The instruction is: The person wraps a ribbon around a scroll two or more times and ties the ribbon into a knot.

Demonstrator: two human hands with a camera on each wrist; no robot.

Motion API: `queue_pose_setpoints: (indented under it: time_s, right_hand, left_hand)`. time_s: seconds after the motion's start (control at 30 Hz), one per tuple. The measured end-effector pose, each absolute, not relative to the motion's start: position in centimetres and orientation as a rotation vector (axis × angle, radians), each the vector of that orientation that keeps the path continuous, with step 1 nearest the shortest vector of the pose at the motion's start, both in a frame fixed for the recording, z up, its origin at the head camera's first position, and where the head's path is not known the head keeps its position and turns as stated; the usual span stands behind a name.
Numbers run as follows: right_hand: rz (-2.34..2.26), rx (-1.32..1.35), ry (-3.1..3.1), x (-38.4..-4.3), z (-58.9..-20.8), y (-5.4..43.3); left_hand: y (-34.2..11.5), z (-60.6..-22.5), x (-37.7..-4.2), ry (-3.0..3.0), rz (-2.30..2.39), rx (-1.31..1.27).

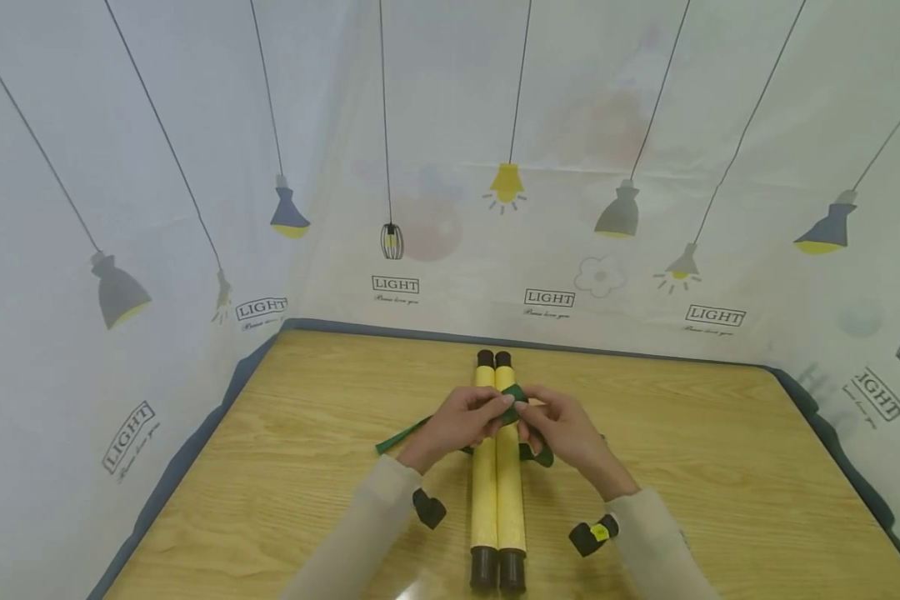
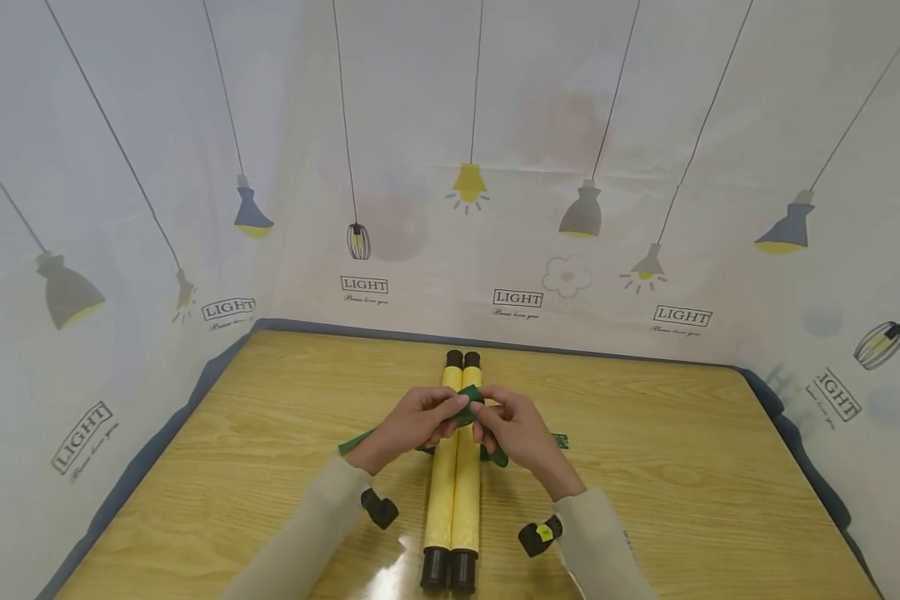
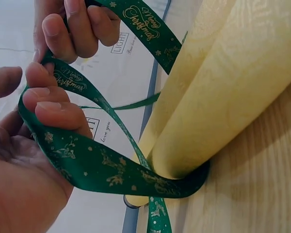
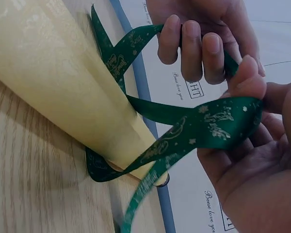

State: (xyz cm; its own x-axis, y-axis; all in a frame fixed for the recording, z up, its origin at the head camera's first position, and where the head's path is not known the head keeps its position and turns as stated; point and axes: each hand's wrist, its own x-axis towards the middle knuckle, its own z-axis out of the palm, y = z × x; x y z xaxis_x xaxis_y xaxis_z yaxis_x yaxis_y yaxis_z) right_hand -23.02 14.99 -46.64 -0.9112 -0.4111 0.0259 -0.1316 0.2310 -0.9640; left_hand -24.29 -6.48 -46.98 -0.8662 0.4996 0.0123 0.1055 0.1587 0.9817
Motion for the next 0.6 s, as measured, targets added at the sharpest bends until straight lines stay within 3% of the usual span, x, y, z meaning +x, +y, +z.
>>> queue_pose_setpoints:
  time_s: [0.27, 0.6]
  right_hand:
    - [-1.577, -0.590, 2.216, -22.86, -46.16, 15.23]
    - [-1.595, -0.483, 2.364, -22.60, -45.95, 15.45]
  left_hand:
    - [-6.41, -46.77, -23.99, 2.204, 1.769, 0.563]
    - [-6.69, -46.65, -23.92, 2.395, 1.837, 0.425]
